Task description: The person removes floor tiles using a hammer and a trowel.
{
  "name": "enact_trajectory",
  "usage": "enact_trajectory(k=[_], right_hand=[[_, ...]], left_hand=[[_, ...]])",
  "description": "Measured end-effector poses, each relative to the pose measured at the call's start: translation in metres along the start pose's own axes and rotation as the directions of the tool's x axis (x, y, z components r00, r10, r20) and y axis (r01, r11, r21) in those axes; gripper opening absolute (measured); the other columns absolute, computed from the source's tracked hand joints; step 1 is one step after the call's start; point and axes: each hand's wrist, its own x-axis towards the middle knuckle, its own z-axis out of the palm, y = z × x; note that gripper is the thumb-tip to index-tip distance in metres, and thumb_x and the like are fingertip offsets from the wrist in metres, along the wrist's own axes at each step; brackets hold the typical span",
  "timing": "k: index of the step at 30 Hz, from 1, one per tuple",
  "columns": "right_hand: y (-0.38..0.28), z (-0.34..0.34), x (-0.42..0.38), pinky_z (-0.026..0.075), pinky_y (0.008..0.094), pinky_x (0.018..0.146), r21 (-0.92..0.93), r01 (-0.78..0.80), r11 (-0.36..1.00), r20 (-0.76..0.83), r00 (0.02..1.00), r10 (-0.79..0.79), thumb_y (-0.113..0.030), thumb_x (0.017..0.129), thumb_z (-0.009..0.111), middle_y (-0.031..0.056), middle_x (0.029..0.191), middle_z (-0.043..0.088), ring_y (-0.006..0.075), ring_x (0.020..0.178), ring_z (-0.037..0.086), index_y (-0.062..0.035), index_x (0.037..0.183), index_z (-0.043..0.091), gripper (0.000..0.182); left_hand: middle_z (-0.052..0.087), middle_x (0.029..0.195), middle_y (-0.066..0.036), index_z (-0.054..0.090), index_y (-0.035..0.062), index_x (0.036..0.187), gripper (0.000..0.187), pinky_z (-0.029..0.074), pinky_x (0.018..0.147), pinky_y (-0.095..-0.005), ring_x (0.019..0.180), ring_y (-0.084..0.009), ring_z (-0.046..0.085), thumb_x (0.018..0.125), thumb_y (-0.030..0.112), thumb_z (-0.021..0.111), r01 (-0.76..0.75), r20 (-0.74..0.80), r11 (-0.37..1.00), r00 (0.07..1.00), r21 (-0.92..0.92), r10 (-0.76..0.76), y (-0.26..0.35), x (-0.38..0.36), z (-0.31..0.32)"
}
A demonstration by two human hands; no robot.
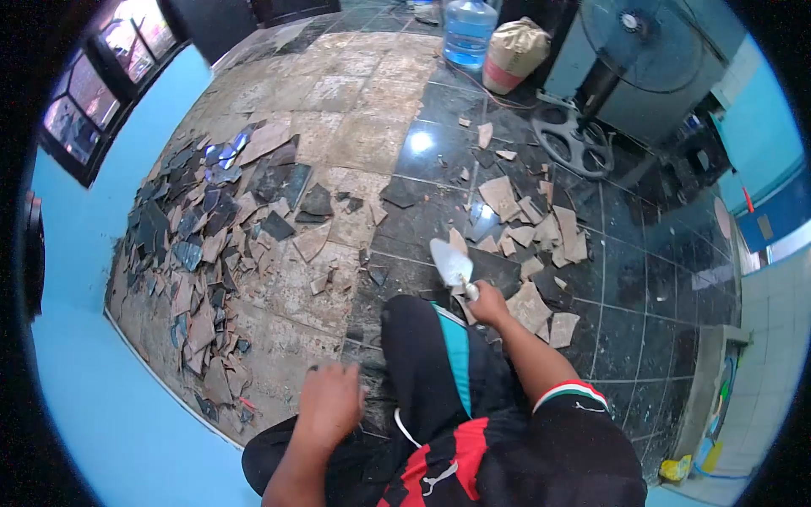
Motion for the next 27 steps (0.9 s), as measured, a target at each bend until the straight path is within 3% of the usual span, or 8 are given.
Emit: enact_trajectory(k=[2,6,8,11,14,18,19,27], right_hand=[[-0.020,-0.012,0.030,0.053,0.0507,0.095,-0.052,-0.079,0.996,0.021,0.997,0.080,-0.018,0.077,0.072,0.0256,0.114,0.072,0.0436,0.109,0.067,-0.0032,0.117,0.070,0.043],[-0.022,-0.021,0.113,0.054,0.0486,0.092,0.060,-0.089,0.994,-0.059,0.994,0.093,-0.022,0.078,0.068,0.0275,0.110,0.073,0.0425,0.106,0.070,0.0014,0.114,0.070,0.043],[0.002,-0.010,0.162,0.055,0.0436,0.078,0.129,-0.086,0.988,-0.119,0.988,0.102,-0.018,0.075,0.071,0.0228,0.096,0.075,0.0331,0.088,0.074,0.0025,0.106,0.072,0.037],[0.005,-0.026,0.197,0.054,0.0414,0.065,0.273,-0.199,0.941,-0.038,0.975,0.217,-0.010,0.074,0.071,0.0155,0.084,0.073,0.0277,0.071,0.070,0.0058,0.098,0.072,0.029],[0.009,-0.037,0.214,0.051,0.0408,0.055,0.469,-0.240,0.850,-0.038,0.956,0.291,-0.005,0.080,0.067,0.0135,0.079,0.068,0.0268,0.064,0.068,0.0079,0.101,0.069,0.025],[-0.027,-0.041,0.185,0.049,0.0360,0.048,0.702,-0.246,0.668,-0.047,0.920,0.388,-0.003,0.092,0.060,0.0145,0.095,0.065,0.0242,0.060,0.065,0.0029,0.128,0.060,0.037],[-0.012,-0.026,0.199,0.050,0.0359,0.049,0.680,-0.286,0.676,0.001,0.921,0.389,-0.004,0.093,0.061,0.0131,0.102,0.066,0.0233,0.060,0.065,-0.0025,0.134,0.059,0.041],[-0.047,0.062,0.188,0.052,0.0354,0.052,0.666,-0.233,0.709,-0.060,0.930,0.362,-0.013,0.088,0.071,0.0122,0.092,0.071,0.0199,0.060,0.068,-0.0016,0.133,0.060,0.048]], left_hand=[[0.067,0.097,-0.012,0.066,0.0058,0.113,0.035,0.050,0.081,-0.0459,0.097,-0.0314,0.066,0.090,0.032,0.071,-0.050,0.006,0.999,0.999,-0.021,0.050,0.009,-0.002,0.003],[0.065,0.095,-0.008,0.066,0.0074,0.111,0.031,0.049,0.079,-0.0425,0.093,-0.0276,0.065,0.089,0.029,0.071,-0.218,-0.072,0.976,0.974,-0.020,0.216,0.025,-0.002,0.016],[0.065,0.094,-0.008,0.066,0.0076,0.108,0.029,0.049,0.079,-0.0419,0.093,-0.0272,0.065,0.089,0.029,0.071,-0.317,-0.093,0.948,0.945,-0.038,0.313,0.026,0.001,0.025],[0.065,0.092,-0.007,0.066,0.0076,0.105,0.025,0.049,0.079,-0.0412,0.092,-0.0269,0.066,0.088,0.026,0.069,-0.372,-0.042,0.927,0.928,-0.042,0.370,0.012,0.009,0.036],[0.065,0.092,-0.007,0.066,0.0077,0.103,0.023,0.050,0.078,-0.0415,0.091,-0.0271,0.066,0.088,0.024,0.069,-0.384,0.013,0.923,0.923,-0.011,0.384,-0.007,0.020,0.040],[0.066,0.092,-0.008,0.066,0.0077,0.100,0.019,0.050,0.078,-0.0422,0.091,-0.0276,0.067,0.087,0.022,0.069,-0.404,0.067,0.915,0.914,0.026,0.401,-0.020,0.039,0.047],[0.066,0.092,-0.008,0.066,0.0076,0.099,0.018,0.050,0.079,-0.0426,0.091,-0.0277,0.067,0.087,0.020,0.068,-0.427,0.067,0.904,0.903,0.021,0.424,-0.022,0.045,0.048],[0.064,0.091,-0.008,0.065,0.0076,0.100,0.016,0.051,0.074,-0.0425,0.085,-0.0276,0.067,0.089,0.019,0.067,-0.494,-0.058,0.869,0.868,-0.028,0.492,-0.041,0.104,0.059]])
